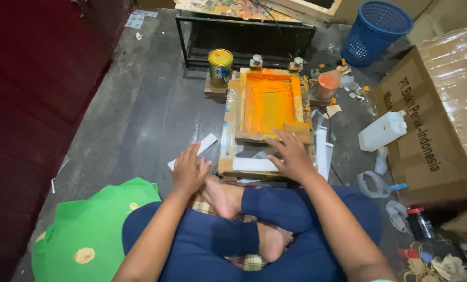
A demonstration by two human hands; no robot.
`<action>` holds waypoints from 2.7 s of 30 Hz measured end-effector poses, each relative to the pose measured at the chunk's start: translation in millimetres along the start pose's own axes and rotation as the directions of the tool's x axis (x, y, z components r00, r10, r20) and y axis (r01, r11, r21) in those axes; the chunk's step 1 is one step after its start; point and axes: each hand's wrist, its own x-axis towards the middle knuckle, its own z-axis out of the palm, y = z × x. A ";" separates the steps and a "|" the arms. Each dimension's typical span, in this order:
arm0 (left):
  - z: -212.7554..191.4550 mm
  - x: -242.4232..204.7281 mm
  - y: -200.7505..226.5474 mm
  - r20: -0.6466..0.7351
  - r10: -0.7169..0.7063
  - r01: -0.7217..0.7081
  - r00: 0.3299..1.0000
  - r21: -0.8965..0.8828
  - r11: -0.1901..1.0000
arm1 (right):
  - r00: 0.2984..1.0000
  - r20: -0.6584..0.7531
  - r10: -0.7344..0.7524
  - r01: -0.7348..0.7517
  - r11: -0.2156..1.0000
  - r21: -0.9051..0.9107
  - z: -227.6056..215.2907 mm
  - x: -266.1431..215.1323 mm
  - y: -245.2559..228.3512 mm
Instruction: The person sits on the floor and uses a squeegee to spread orange ink across a screen printing frame. They repeatedly pull the ink across the mesh, lift the frame to inspect the result, and then reapply the ink to continue the process.
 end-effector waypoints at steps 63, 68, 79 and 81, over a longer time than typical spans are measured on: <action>37.6 3.9 116.0 0.146 0.275 -0.274 0.950 -0.032 0.961 | 0.779 0.572 0.258 -0.320 0.947 0.009 -20.2 -14.9 42.5; 48.2 4.8 110.5 0.109 0.198 -0.190 0.974 -0.074 0.979 | 0.784 0.577 0.230 -0.373 0.917 0.141 -47.8 -13.0 35.6; 21.9 53.1 134.9 0.085 -0.060 0.092 0.995 -0.450 0.888 | 0.868 0.374 0.326 -0.495 0.510 0.703 -85.6 -19.7 53.0; -2.3 67.5 159.4 0.076 -0.191 0.200 0.979 -0.556 0.807 | 0.902 0.221 0.370 -0.370 0.401 0.838 -69.7 -23.5 66.7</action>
